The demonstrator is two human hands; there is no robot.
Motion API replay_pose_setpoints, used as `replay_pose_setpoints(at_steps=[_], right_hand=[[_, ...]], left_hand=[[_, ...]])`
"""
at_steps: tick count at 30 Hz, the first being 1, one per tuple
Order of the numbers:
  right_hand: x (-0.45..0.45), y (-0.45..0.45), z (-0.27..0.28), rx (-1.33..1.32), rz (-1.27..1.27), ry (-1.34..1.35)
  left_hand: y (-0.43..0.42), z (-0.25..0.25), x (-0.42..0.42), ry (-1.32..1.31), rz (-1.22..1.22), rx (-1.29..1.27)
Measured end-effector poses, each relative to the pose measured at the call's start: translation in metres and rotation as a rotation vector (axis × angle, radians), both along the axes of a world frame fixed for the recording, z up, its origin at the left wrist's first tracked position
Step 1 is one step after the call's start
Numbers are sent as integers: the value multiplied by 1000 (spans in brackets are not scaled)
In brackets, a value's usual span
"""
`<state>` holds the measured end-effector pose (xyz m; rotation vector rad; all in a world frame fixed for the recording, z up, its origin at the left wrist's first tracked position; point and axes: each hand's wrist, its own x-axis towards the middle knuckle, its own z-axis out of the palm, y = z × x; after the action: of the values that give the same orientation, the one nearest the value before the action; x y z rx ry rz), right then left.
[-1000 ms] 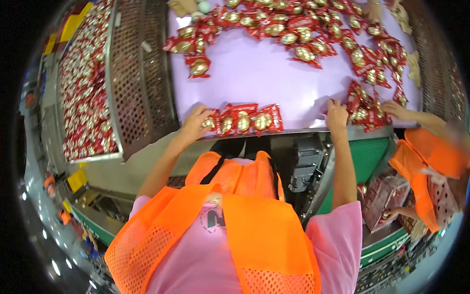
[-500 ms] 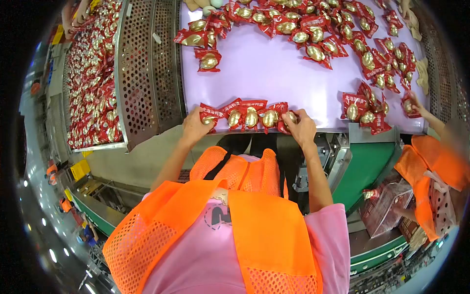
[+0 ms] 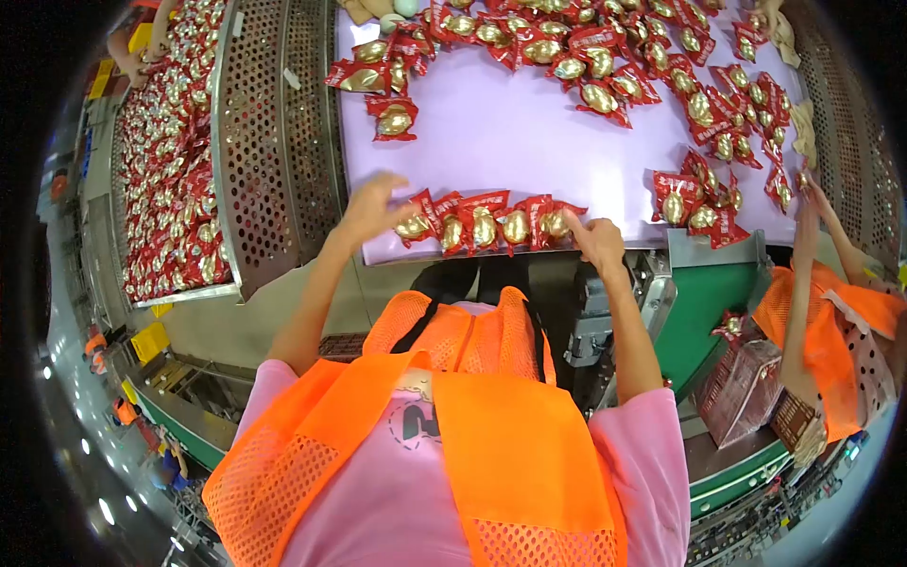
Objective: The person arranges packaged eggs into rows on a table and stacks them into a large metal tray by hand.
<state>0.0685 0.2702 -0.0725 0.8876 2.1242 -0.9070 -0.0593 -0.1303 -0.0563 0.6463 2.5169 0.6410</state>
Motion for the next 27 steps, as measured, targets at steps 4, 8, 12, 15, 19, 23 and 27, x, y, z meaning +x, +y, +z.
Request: replay_pose_setpoints(at_steps=[4,8,12,15,19,23,27], right_hand=[[-4,-19,28,393,442,574],[-2,-18,20,79,843,733],[0,-15,4,-23,533,678],[13,-34,1,2,367,638],[13,-44,8,201,537,686],[0,-67,30,376,623,843],[-24,-167,42,-46,667,1107]], left_hand=[[34,5,-76,403,-23,51],[29,-52,-103,383,-89,-200],[-2,-17,-48,356,-17,-63],[-26,7,8,328,44,-43],[-38,-3,45,229,-91,-41],[-38,15,41,129,-46,29],[-46,8,44,145,-4,72]])
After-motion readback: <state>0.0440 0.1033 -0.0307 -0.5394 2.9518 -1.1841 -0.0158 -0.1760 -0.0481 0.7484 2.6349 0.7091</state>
